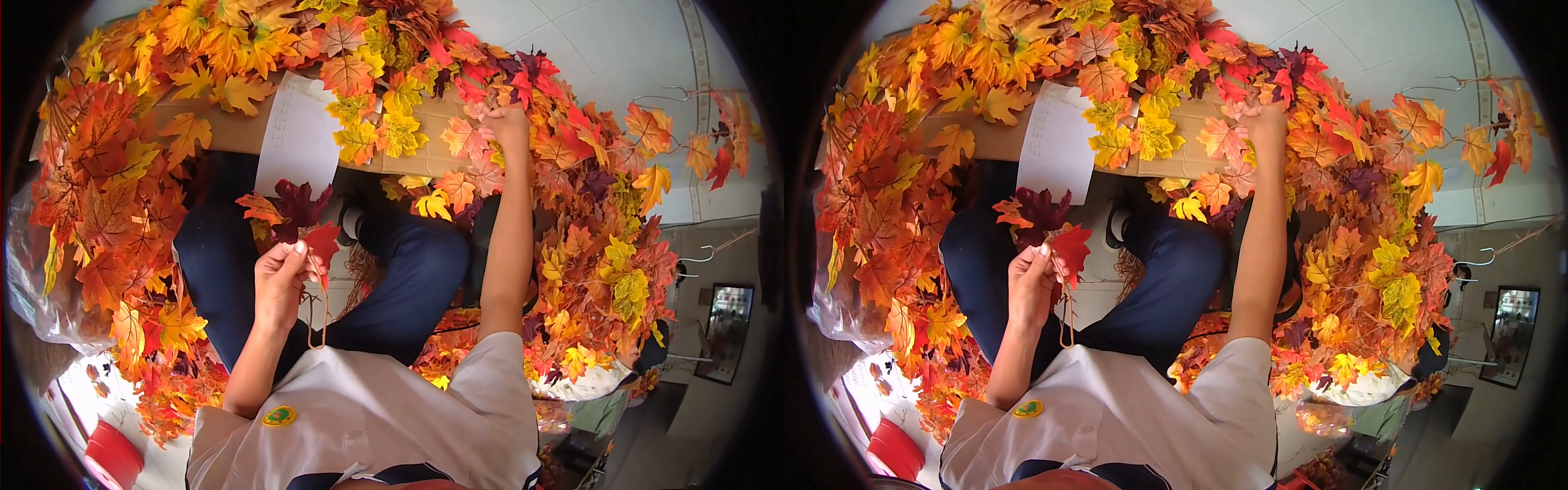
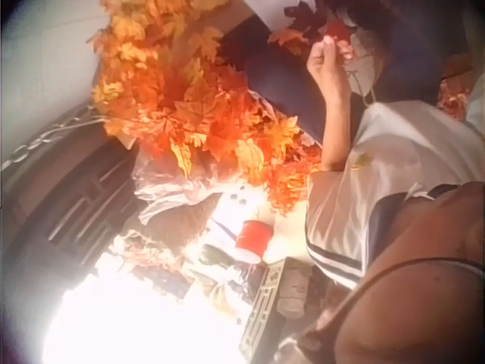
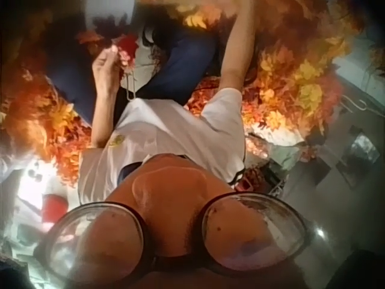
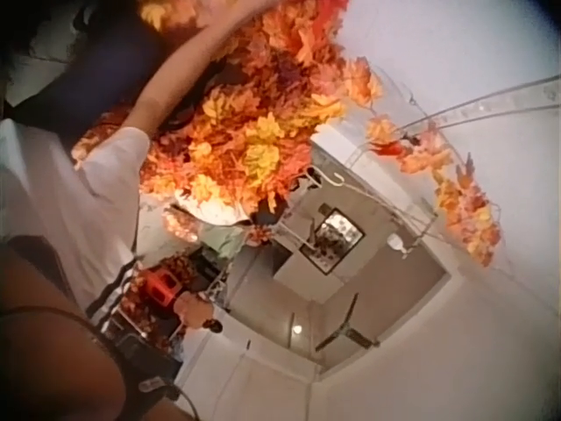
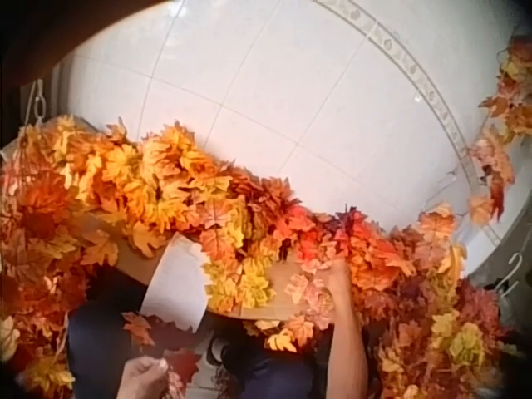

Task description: The person assembles an artificial leaf garland by hand, twisting the stems of individual artificial leaves onto a central wire.

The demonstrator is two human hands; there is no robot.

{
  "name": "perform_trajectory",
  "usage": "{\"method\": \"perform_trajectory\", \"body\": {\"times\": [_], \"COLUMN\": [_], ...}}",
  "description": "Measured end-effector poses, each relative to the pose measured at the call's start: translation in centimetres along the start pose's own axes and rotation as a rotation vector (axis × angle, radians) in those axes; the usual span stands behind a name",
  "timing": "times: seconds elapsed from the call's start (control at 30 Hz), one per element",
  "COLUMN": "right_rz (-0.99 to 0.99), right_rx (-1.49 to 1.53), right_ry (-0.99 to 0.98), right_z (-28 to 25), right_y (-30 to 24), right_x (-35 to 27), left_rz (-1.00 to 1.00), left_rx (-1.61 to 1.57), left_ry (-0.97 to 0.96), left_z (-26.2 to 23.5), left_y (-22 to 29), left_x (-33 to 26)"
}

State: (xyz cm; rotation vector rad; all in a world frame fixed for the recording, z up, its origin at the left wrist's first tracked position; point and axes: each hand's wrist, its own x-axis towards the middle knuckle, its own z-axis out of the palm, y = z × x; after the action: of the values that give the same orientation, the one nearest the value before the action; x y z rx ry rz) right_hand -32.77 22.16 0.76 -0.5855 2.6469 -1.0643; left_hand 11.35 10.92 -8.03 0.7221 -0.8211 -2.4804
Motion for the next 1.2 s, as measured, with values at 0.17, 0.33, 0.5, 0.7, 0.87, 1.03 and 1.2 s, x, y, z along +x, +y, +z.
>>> {"method": "perform_trajectory", "body": {"times": [0.17,0.33,0.5,0.7,0.87,1.03,1.2], "right_rz": [-0.053,-0.077,-0.107,-0.222,-0.505,-0.628,-0.323], "right_rx": [0.157,0.322,0.279,0.291,0.523,0.556,0.805], "right_ry": [-0.003,-0.025,0.024,0.129,0.036,-0.276,-0.450], "right_z": [-1.7,-2.4,-2.4,-2.6,1.2,6.2,11.7], "right_y": [0.0,-0.9,-2.5,-3.5,-7.5,-7.6,-6.1], "right_x": [1.0,1.3,0.4,-0.8,-9.9,-21.9,-26.6], "left_rz": [0.009,0.040,0.059,0.028,-0.014,-0.089,-0.009], "left_rx": [0.013,0.058,0.065,0.115,0.031,-0.047,0.004], "left_ry": [-0.012,-0.173,-0.202,-0.186,-0.035,-0.046,-0.042], "left_z": [0.2,0.1,-0.2,-0.3,-0.8,1.1,2.0], "left_y": [-0.5,0.0,-0.1,-0.3,0.0,1.2,2.0], "left_x": [0.3,-0.7,-1.0,-0.8,-0.3,0.8,0.4]}}
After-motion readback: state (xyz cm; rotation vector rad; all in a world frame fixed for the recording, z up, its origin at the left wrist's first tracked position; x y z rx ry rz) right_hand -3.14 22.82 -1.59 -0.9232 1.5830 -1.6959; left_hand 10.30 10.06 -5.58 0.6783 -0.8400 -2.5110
